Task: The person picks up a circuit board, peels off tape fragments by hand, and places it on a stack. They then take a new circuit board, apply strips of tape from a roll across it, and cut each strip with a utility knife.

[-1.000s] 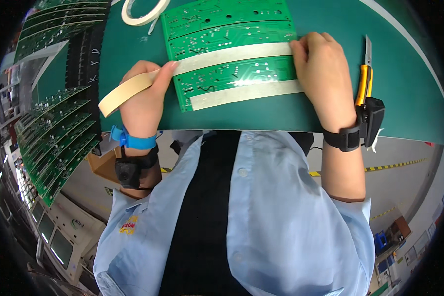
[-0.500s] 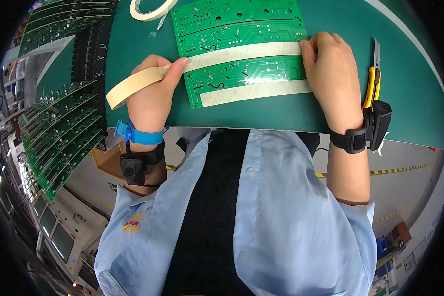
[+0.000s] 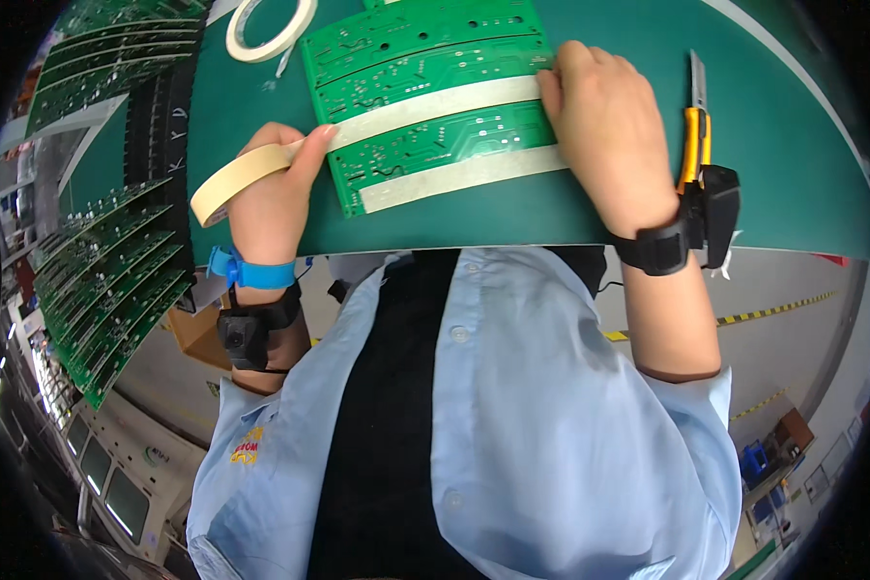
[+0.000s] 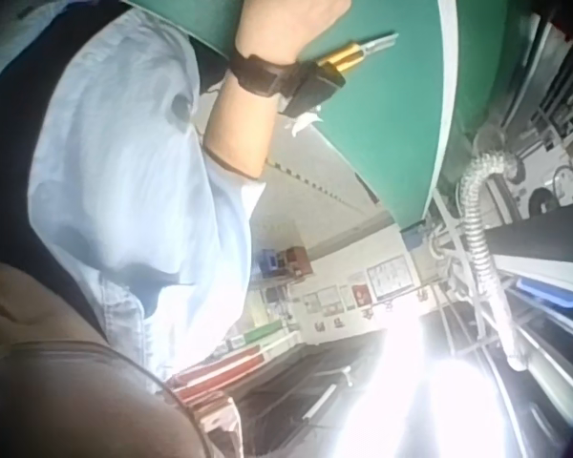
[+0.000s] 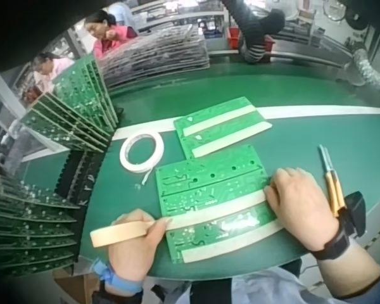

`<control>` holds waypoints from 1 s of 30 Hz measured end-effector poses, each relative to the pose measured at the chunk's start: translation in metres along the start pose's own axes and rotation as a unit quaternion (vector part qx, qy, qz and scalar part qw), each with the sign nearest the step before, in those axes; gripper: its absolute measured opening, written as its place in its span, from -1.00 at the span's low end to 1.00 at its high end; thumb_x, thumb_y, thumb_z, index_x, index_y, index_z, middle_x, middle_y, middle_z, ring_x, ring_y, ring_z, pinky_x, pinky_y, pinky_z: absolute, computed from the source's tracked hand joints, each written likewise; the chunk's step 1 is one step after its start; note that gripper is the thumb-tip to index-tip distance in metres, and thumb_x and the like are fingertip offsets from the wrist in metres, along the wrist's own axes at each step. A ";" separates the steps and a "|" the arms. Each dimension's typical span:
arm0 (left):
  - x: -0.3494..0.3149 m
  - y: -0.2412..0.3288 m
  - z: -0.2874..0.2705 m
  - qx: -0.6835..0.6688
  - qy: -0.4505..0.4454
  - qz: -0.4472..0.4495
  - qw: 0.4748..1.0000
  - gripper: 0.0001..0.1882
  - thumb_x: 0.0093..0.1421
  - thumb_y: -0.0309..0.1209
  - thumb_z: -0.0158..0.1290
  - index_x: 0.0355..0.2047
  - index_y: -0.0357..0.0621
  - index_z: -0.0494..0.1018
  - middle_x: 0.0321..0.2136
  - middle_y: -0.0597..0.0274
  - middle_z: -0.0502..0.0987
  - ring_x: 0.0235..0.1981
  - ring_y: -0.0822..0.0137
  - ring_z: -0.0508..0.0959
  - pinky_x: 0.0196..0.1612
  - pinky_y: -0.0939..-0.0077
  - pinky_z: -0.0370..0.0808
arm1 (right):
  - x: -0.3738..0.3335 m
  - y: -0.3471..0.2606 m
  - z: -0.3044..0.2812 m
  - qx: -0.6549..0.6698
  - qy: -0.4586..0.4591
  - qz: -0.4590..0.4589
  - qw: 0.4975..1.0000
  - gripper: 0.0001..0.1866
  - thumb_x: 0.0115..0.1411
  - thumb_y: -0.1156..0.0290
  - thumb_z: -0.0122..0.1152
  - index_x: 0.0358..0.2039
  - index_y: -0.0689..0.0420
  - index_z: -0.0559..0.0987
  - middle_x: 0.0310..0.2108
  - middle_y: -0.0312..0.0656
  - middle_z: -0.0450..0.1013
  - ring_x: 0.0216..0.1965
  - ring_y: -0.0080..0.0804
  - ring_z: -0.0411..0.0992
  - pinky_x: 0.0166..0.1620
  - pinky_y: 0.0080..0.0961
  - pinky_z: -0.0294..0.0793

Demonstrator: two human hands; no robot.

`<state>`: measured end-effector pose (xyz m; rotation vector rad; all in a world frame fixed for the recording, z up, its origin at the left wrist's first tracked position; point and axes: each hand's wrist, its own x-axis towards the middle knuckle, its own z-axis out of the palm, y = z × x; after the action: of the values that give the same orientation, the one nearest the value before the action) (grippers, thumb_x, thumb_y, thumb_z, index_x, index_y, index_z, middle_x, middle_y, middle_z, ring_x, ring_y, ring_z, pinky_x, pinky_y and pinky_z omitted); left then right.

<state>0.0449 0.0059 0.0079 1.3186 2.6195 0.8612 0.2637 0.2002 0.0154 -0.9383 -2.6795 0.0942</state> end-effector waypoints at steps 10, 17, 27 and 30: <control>-0.001 -0.005 0.002 -0.011 0.002 0.009 1.000 -0.64 0.06 -0.20 0.33 -0.57 -0.21 0.46 -0.61 0.06 0.54 -0.53 0.00 0.53 -0.43 0.18 0.44 | -0.012 0.014 0.011 0.030 0.039 0.071 0.996 -0.70 0.23 0.27 0.27 -0.31 0.25 0.43 -0.43 0.01 0.51 -0.36 0.06 0.48 -0.27 -0.14 0.46; -0.003 -0.003 0.005 0.012 0.018 0.038 0.999 -0.68 0.08 -0.23 0.31 -0.56 -0.18 0.46 -0.59 0.12 0.54 -0.48 0.04 0.54 -0.35 0.18 0.43 | -0.011 0.045 0.009 0.303 0.121 0.274 0.905 -0.74 0.32 0.37 0.14 -0.02 0.16 0.54 -0.46 -0.31 0.46 -0.50 -0.61 0.34 -0.40 -0.56 0.36; -0.004 -0.008 0.004 -0.062 0.002 -0.004 0.998 -0.67 0.10 -0.23 0.30 -0.57 -0.20 0.46 -0.59 0.10 0.53 -0.49 0.03 0.53 -0.37 0.17 0.43 | -0.046 -0.019 -0.009 0.014 -0.001 -0.073 0.997 -0.59 0.30 0.22 0.17 0.06 0.21 0.55 0.10 0.07 0.46 0.17 0.06 0.38 0.25 -0.07 0.26; -0.005 -0.009 0.005 -0.063 0.008 0.000 0.998 -0.67 0.09 -0.22 0.30 -0.57 -0.20 0.47 -0.59 0.09 0.54 -0.49 0.02 0.53 -0.37 0.16 0.43 | -0.045 -0.005 -0.012 -0.005 0.036 0.100 0.994 -0.55 0.29 0.20 0.18 0.05 0.26 0.54 0.10 0.10 0.46 0.17 0.08 0.37 0.27 -0.03 0.23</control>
<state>0.0434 -0.0001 -0.0013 1.2851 2.5309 1.0221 0.2977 0.1676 0.0164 -1.1888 -2.5161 0.0884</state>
